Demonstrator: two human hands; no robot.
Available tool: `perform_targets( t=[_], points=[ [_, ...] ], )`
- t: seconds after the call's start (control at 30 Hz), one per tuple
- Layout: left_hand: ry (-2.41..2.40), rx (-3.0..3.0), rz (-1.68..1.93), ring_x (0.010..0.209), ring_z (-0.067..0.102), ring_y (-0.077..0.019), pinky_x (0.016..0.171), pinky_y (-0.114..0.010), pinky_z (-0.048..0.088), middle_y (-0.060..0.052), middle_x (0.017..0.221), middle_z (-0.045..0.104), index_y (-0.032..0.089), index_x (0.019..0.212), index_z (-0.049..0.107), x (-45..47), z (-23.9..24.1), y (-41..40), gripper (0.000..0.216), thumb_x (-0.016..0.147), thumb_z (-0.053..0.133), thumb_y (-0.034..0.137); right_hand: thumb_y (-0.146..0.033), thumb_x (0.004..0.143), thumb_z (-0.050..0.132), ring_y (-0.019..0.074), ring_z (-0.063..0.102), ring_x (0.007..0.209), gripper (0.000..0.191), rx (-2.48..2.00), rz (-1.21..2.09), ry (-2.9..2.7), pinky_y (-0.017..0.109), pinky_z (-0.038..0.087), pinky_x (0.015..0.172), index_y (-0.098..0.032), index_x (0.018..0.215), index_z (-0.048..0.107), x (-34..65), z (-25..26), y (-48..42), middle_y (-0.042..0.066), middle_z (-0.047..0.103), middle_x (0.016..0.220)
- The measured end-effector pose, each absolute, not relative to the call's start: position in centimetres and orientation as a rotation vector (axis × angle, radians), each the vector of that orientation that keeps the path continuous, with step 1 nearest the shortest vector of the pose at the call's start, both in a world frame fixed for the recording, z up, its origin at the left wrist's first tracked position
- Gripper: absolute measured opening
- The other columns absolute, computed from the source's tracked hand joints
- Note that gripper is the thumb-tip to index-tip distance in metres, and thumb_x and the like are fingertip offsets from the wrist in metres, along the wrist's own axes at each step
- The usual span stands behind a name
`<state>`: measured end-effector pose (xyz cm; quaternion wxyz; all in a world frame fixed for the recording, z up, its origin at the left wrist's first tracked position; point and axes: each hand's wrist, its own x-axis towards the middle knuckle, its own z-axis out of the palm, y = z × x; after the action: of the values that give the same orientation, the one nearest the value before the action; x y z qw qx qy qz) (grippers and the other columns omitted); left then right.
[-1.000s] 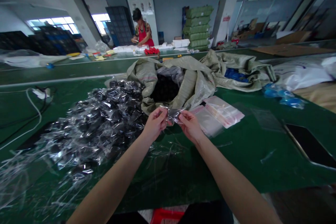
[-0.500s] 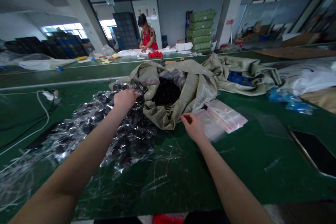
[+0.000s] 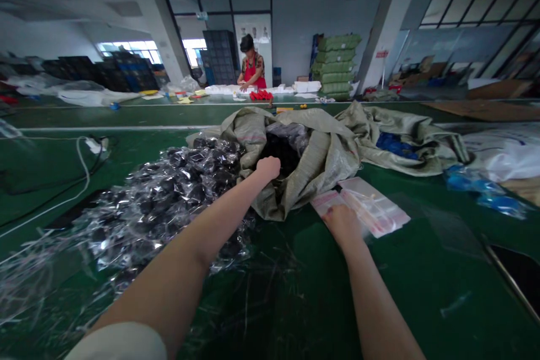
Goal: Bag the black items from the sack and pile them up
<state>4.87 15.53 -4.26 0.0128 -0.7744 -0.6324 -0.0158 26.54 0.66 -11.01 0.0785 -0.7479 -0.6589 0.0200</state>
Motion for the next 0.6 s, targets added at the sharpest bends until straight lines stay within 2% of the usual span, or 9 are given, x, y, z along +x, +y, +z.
perform_targets(
  t=[0.13, 0.27, 0.4, 0.53, 0.6],
  points=[
    [-2.075, -2.399, 0.000, 0.110, 0.065, -0.0331, 0.089, -0.040, 0.054, -0.025, 0.120, 0.065, 0.009, 0.115, 0.069, 5.4, -6.3, 18.2, 0.037, 0.083, 0.061, 0.025, -0.025, 0.092, 0.052, 0.0314, 0.069, 0.096, 0.025, -2.281, 0.121, -1.948, 0.036, 0.050, 0.079, -0.010, 0.094, 0.073, 26.5, -11.1, 0.7, 0.019, 0.073, 0.096],
    [-2.089, -2.392, -0.040, 0.109, 0.066, -0.0319, 0.089, -0.040, 0.053, -0.024, 0.116, 0.067, 0.009, 0.118, 0.066, 5.3, -7.4, 18.6, 0.037, 0.084, 0.060, 0.023, -0.015, 0.092, 0.044, 0.0312, 0.070, 0.096, 0.028, -2.330, 0.068, -1.913, 0.035, 0.050, 0.077, -0.008, 0.094, 0.071, 26.2, -11.2, 0.7, 0.020, 0.072, 0.096],
    [-2.089, -2.341, -0.153, 0.107, 0.067, -0.0311, 0.088, -0.040, 0.053, -0.024, 0.113, 0.067, 0.009, 0.115, 0.066, 5.6, -6.5, 17.6, 0.032, 0.087, 0.055, 0.022, -0.009, 0.091, 0.039, 0.0290, 0.071, 0.089, 0.029, -2.357, -0.009, -1.761, 0.033, 0.049, 0.071, -0.006, 0.094, 0.068, 25.9, -10.3, 0.3, 0.021, 0.071, 0.091],
    [-2.009, -2.230, -0.410, 0.110, 0.064, -0.0306, 0.089, -0.041, 0.052, -0.021, 0.128, 0.059, 0.013, 0.130, 0.055, 5.8, -3.9, 14.5, 0.045, 0.095, 0.044, 0.038, -0.016, 0.090, 0.041, 0.0292, 0.070, 0.082, 0.027, -2.295, -0.261, -1.566, 0.032, 0.047, 0.065, -0.005, 0.097, 0.065, 25.9, -8.8, -0.3, 0.020, 0.070, 0.087],
    [-1.855, -2.318, -0.646, 0.103, 0.066, -0.0277, 0.087, -0.038, 0.052, -0.014, 0.120, 0.065, 0.017, 0.122, 0.060, 5.5, -3.1, 11.9, 0.044, 0.092, 0.048, 0.048, -0.018, 0.089, 0.043, 0.0279, 0.068, 0.081, 0.025, -2.193, -0.353, -1.488, 0.032, 0.046, 0.066, -0.007, 0.096, 0.064, 26.0, -8.3, -0.4, 0.019, 0.069, 0.087]
  ],
)
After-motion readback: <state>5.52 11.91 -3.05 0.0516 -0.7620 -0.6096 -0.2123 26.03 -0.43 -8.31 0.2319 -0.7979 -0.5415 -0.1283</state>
